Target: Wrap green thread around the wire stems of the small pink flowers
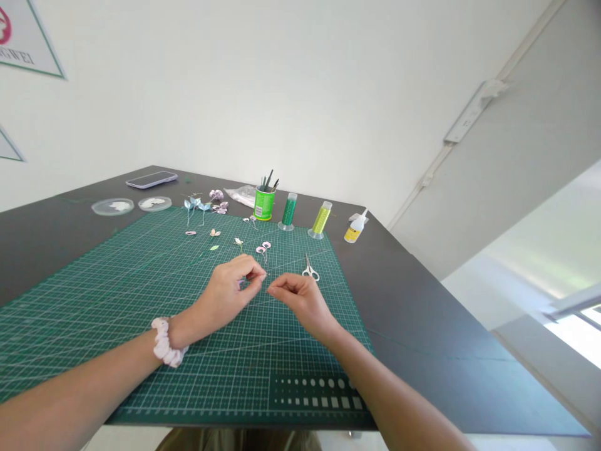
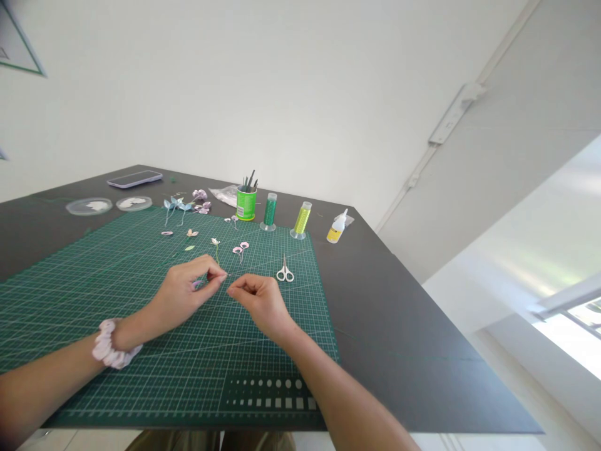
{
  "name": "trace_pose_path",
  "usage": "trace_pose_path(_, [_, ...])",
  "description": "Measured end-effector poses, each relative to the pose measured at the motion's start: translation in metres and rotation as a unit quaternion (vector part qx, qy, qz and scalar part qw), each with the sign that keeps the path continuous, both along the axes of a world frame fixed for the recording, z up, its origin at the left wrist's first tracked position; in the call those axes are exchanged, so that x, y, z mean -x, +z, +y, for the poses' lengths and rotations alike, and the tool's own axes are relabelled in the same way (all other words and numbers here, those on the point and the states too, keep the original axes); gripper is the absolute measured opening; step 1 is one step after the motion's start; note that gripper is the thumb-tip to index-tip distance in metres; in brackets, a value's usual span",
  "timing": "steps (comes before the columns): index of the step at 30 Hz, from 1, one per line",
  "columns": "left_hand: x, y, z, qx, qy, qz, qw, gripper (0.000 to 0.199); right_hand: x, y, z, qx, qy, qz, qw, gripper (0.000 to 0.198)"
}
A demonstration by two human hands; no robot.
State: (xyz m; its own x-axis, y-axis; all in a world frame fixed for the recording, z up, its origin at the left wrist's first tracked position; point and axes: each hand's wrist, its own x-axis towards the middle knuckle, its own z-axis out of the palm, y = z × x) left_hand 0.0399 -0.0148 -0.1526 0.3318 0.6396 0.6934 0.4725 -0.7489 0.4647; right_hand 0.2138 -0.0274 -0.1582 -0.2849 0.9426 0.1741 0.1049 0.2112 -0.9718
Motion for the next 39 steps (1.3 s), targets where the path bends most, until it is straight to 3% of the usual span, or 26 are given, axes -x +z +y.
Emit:
trace_pose_path(5, [0.0,0.0,0.0,-0.025,-0.003,0.015,1.0,0.019,0.0,-0.002,-0.005,-0.085,-0.034,-0.052,0.994,0.02])
trace_pose_path(11, [0.001,0.001,-0.001,-0.023,-0.031,0.055,0.998,0.02,-0.004,-0.002,-0.007,-0.217,-0.076,-0.117,0.966,0.022])
trace_pose_path(15, [0.001,0.001,-0.001,-0.031,-0.057,0.08,0.995,0.021,-0.006,-0.002,-0.005,-0.24,-0.089,-0.124,0.959,0.023])
trace_pose_path(25, [0.001,-0.001,-0.003,-0.007,-0.103,0.032,0.994,0.018,-0.006,0.007,0.001,-0.074,-0.063,-0.016,0.995,0.018])
trace_pose_path(32, [0.001,0.002,-0.003,0.032,-0.086,-0.02,0.996,0.017,-0.005,0.005,0.003,0.056,0.006,0.057,0.997,0.022])
trace_pose_path(39, [0.0,-0.001,-0.001,0.055,-0.024,-0.024,0.998,0.019,0.001,0.001,-0.001,0.063,0.03,0.056,0.996,0.026])
